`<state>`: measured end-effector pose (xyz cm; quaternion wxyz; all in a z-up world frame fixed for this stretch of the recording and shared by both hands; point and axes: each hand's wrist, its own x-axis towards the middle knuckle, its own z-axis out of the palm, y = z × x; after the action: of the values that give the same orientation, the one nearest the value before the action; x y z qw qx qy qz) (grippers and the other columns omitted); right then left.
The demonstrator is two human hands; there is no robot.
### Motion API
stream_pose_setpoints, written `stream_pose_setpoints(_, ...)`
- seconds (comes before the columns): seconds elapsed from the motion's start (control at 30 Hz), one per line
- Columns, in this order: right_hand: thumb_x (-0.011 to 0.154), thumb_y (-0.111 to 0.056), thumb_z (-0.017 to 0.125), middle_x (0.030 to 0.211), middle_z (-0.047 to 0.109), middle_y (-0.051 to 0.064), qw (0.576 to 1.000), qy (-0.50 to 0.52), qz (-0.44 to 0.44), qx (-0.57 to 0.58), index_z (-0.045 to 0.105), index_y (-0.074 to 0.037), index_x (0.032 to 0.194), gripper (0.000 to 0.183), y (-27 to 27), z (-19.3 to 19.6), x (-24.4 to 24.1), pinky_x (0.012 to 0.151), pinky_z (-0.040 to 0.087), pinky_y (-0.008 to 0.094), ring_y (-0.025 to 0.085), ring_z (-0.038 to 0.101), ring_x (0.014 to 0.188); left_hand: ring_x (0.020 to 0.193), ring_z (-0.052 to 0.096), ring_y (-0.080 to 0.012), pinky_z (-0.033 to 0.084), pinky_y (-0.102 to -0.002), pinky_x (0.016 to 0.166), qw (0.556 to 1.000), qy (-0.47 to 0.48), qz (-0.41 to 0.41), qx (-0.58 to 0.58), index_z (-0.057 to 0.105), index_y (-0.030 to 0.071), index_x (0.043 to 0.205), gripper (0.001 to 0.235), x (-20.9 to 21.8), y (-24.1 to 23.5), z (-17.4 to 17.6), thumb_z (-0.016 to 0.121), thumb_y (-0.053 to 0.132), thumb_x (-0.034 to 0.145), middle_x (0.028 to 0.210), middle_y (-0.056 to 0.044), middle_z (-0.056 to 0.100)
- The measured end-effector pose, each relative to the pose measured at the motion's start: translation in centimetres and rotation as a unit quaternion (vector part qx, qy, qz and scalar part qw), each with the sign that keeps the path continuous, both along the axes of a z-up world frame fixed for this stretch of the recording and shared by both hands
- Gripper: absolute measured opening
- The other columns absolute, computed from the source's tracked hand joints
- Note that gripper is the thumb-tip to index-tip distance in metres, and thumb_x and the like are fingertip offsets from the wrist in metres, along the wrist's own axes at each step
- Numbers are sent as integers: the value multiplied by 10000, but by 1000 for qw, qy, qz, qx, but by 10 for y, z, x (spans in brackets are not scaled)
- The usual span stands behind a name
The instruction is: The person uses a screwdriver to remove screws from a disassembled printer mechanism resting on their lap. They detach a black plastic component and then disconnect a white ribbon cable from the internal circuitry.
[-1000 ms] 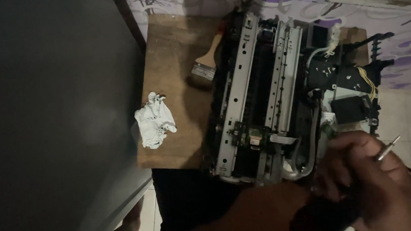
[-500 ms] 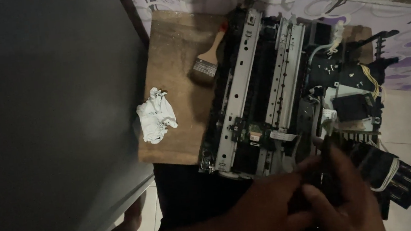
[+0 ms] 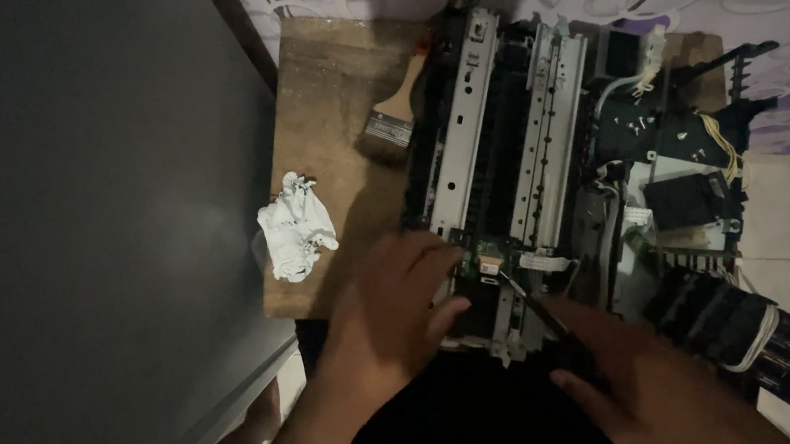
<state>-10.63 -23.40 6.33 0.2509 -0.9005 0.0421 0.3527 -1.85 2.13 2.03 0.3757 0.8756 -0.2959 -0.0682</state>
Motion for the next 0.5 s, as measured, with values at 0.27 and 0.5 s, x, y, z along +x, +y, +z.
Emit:
stream_pose_setpoints(0.27,907,-404,625,1513,593,-74,997,73,14,-10,355,-390,1584,729,0,0,12,1026,543,402,196,640,1322,1107,594,-353,480,-506,753,996,-74,-38,24,693,151,1206,557,3,-14,-34,926,228,705,1239,-89,653)
stream_pose_setpoints(0.5,908,-426,601,1439,678,-84,996,93,-3,-3,390,-425,1564,689,10,15,25,1004,557,372,172,695,1276,1038,605,-316,476,-468,804,996,-80,-35,-12,692,112,1142,480,7,-16,-27,913,147,717,1152,-91,676)
